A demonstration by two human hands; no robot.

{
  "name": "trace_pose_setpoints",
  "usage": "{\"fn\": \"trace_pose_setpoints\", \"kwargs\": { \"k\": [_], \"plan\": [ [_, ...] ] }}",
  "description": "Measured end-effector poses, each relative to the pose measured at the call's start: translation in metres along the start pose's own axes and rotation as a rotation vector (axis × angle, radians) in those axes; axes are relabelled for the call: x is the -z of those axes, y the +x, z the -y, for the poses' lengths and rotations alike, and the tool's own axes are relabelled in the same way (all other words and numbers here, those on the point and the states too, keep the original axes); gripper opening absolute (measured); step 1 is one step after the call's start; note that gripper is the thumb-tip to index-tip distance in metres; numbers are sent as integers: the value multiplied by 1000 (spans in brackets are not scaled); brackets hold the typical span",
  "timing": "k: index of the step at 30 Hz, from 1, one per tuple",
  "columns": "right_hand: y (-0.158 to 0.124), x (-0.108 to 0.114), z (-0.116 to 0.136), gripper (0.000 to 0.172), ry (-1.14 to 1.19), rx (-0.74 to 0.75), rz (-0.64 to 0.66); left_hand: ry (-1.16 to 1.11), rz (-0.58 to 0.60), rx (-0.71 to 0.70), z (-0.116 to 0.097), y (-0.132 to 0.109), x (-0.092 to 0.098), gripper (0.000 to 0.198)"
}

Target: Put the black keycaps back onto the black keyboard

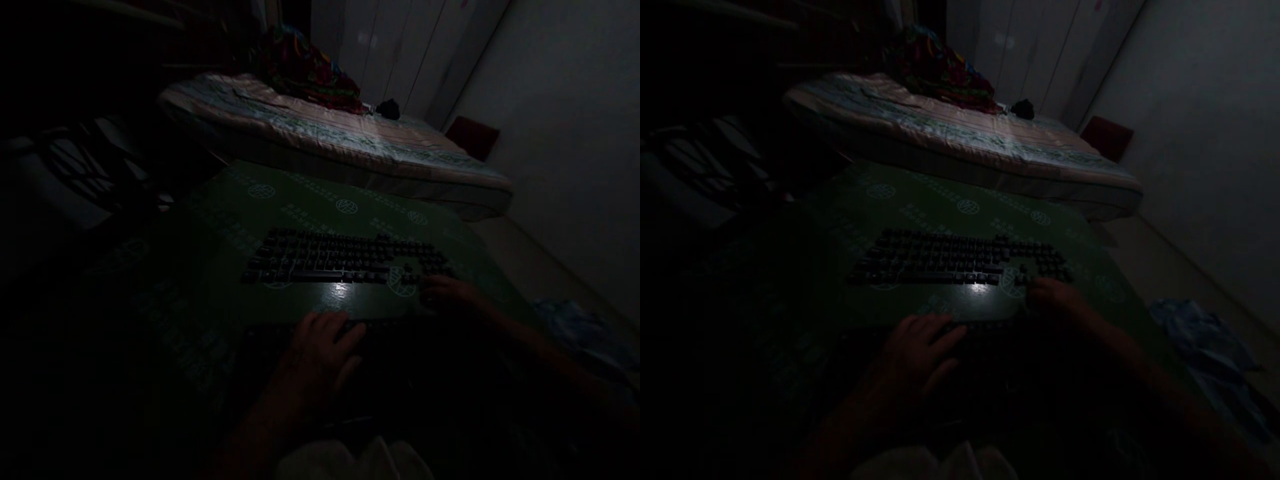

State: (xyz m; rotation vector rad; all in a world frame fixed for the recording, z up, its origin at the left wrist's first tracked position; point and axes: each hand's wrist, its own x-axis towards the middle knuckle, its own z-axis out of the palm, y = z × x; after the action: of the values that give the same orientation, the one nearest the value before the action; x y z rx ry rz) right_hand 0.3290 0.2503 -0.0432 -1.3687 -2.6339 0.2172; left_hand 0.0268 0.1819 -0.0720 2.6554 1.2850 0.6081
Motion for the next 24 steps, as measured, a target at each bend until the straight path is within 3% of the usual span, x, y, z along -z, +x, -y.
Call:
{"fn": "trace_pose_setpoints", "kwargs": {
  "k": [5,17,24],
  "plan": [
    [-29,-10,12,25,-33,-26,35,29,-2,-23,2,2,-2,39],
    [-30,-15,19,28,-126,-33,93,43,17,-25,0,3,0,39],
    [-27,-14,20,28,-154,23,59,33,0,-29,-1,3,1,39]
  ]
}}
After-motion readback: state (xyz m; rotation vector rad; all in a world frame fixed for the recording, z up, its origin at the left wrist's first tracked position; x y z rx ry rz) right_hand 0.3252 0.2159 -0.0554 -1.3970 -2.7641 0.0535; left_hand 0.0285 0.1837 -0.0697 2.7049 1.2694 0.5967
